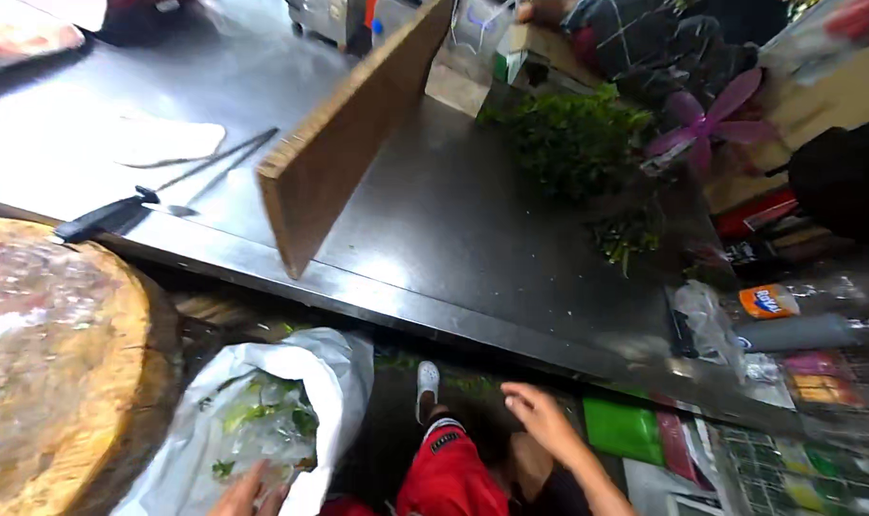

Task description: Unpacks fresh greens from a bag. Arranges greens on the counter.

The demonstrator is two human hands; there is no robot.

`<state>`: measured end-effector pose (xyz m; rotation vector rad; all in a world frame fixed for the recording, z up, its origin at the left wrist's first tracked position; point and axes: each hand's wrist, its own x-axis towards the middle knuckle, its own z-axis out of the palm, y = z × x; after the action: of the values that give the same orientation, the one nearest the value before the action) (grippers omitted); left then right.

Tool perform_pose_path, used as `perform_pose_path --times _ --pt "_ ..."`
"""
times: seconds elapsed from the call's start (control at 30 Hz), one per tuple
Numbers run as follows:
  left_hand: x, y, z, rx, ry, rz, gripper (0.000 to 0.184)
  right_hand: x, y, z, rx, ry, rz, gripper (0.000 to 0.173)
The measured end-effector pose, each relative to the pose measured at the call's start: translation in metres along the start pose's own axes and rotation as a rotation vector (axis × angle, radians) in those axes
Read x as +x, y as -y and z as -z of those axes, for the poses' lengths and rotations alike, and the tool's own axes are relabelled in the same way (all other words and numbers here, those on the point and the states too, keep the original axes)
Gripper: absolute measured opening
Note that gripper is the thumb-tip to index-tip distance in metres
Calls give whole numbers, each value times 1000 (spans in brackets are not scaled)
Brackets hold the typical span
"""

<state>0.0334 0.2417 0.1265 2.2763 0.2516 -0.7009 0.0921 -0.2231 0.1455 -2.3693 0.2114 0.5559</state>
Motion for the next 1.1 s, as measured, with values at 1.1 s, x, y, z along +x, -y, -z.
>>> perform_pose_path --times 1.1 --pt "205 -390 -47 -876 -70 -396 59 243 158 185 175 -122 378 29"
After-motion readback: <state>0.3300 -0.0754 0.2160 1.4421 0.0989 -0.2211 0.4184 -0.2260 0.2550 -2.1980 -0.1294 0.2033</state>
